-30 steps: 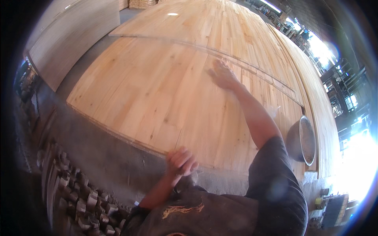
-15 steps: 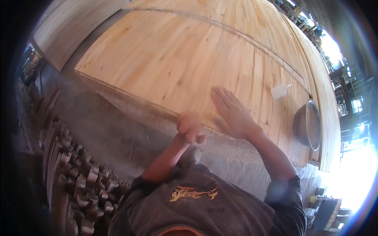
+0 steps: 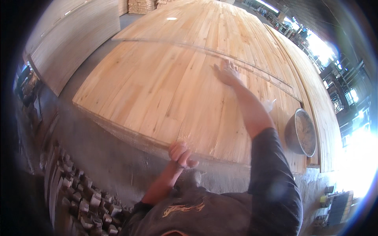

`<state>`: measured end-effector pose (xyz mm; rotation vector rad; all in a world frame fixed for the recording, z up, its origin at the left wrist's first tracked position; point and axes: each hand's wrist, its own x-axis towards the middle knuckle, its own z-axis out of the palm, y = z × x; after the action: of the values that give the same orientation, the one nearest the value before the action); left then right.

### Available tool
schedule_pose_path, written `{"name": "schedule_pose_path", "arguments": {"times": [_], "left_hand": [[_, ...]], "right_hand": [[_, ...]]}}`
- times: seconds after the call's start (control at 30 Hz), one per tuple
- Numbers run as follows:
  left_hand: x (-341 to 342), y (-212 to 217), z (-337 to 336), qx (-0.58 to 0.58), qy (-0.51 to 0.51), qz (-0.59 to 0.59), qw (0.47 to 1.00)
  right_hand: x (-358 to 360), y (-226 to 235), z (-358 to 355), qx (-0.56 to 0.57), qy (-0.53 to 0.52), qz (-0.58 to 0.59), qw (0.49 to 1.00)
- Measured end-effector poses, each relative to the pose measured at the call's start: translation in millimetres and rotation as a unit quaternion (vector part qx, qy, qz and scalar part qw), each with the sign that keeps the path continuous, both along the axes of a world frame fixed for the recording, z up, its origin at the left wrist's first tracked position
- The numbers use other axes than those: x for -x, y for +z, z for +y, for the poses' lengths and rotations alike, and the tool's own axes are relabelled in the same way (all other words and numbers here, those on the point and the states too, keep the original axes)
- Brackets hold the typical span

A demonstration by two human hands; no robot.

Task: The person applies glue from a bottle along the edges of stacked wooden panels, then inserts thin wooden sticks into the seams to reinforce the joints. They repeat this process across multiple seams and then lift and reposition the panels to align them.

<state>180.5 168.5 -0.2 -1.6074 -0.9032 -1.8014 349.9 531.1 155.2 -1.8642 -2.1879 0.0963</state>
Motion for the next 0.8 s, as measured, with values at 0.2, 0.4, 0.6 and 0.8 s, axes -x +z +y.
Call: {"name": "schedule_pose_path", "arguments": {"times": [0.2,0.4,0.6,0.8], "left_hand": [[-4,-8,0,0.007,0.001,-0.015,1.000],[-4,-6,-1,0.028,-0.004,-0.009,1.000],[-5,-5,0,-0.022,-0.011,-0.040,0.999],[-2,-4,-2,0.008,-0.049,-0.021,0.999]], "right_hand": [[96,15,-143,0.060,0.410,0.022,0.910],[26,82,-82,0.161,0.119,0.016,0.980],[61,4,-203,-0.035,0.394,-0.009,0.918],[-39,29,-331,0.161,0.445,-0.036,0.880]]}}
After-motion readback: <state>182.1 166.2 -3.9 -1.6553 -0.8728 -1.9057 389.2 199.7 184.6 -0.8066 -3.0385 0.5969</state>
